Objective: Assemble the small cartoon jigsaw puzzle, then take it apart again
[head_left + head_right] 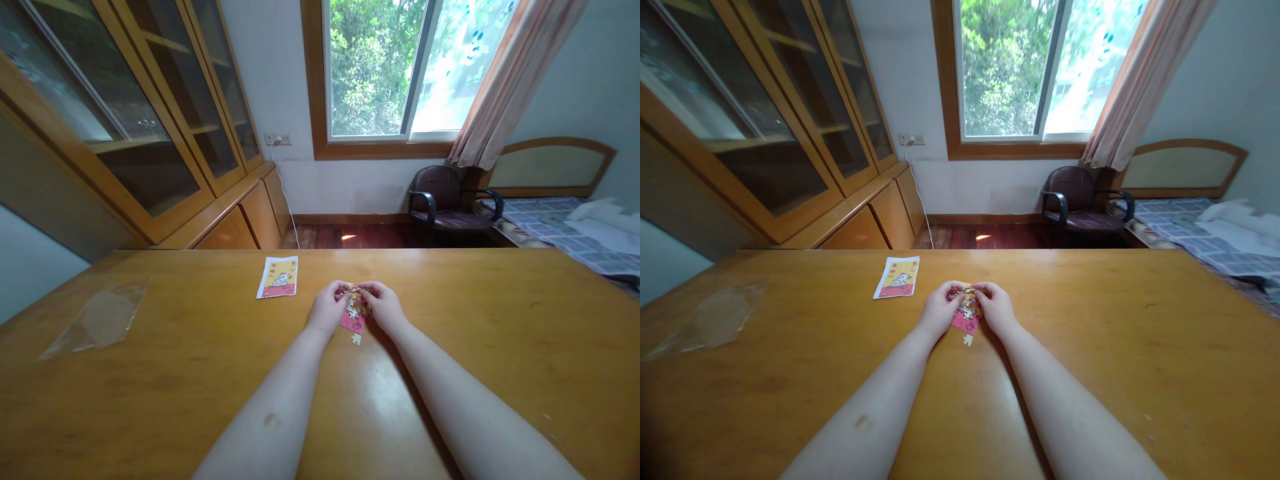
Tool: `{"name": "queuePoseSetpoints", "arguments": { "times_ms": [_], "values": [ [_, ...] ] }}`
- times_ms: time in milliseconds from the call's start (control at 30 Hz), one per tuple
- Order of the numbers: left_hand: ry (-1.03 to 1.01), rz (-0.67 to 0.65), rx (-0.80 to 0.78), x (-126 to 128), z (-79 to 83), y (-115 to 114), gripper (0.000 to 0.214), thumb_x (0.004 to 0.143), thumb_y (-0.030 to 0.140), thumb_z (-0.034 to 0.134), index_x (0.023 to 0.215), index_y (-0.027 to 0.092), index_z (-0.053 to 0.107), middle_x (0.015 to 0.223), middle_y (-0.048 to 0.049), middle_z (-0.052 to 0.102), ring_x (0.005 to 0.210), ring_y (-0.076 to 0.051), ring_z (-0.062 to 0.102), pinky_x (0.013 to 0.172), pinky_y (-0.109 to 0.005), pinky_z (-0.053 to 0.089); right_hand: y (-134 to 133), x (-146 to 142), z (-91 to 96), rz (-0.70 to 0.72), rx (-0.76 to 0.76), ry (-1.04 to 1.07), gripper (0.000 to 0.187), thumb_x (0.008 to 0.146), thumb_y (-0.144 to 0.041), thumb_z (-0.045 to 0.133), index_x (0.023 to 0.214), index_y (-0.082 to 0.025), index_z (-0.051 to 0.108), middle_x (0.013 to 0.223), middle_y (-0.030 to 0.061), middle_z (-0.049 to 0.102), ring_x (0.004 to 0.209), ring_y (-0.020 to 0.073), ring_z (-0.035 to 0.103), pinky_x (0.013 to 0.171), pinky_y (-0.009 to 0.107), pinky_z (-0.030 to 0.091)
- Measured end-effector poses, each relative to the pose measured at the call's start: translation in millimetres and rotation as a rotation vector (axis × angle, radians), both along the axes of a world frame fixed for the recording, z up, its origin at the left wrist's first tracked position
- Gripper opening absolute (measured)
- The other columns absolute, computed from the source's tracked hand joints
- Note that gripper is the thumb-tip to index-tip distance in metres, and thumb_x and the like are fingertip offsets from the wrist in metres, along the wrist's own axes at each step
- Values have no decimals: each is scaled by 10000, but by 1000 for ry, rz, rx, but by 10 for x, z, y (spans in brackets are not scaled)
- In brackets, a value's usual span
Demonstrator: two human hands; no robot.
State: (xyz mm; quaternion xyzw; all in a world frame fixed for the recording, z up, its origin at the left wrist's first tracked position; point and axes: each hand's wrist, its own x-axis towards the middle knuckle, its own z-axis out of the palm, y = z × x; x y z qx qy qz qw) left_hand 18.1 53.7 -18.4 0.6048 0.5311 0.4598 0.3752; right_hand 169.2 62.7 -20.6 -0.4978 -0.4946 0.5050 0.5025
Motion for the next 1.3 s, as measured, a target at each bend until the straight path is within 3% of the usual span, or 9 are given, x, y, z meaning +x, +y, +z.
{"name": "queuePoseSetpoints", "arguments": {
  "times_ms": [200,400,533,667,800,1033,1300],
  "values": [
    [113,-11,90,-4,47,-13,218,811,126,553,956,206,694,986,-49,685,909,-174,632,841,-299,495,50,15,-44,-90,24,-10,303,674,-400,598,874,-180,654,802,31,664,654,146,559,605,278,438],
    [167,-43,93,-8,-2,-10,184,808,116,533,861,203,686,918,-36,656,832,-161,625,764,-279,507,87,30,-80,-133,-42,111,365,685,-444,595,952,-195,616,797,24,637,569,122,479,474,241,334],
    [286,-126,129,3,66,-58,156,810,152,553,879,208,681,936,-45,652,882,-181,615,828,-311,492,79,20,-24,-134,-80,337,363,644,-372,646,963,-211,584,873,26,627,592,113,477,485,233,344],
    [419,-241,190,30,136,-115,206,747,231,675,954,232,680,1079,-52,641,1058,-227,566,972,-363,420,47,21,69,-51,-154,611,333,551,-157,633,873,-215,570,891,16,613,602,106,492,511,240,379],
    [470,-260,149,56,143,-139,267,709,235,703,974,232,670,1035,-50,661,1007,-237,589,893,-342,451,10,9,128,36,-166,667,360,517,-59,605,841,-210,568,884,-5,600,577,85,486,518,234,398],
    [394,-191,133,81,114,-147,93,730,254,664,814,219,643,838,-15,679,787,-192,616,726,-286,461,-48,-45,143,132,-165,605,295,565,-145,687,835,-213,592,839,-7,617,581,104,516,525,249,426],
    [333,-144,105,64,66,-120,63,800,225,561,781,214,620,759,6,664,681,-154,591,639,-247,433,-48,-33,145,112,-140,602,203,565,-159,706,743,-208,622,786,-3,627,661,132,565,691,308,472]
  ]
}}
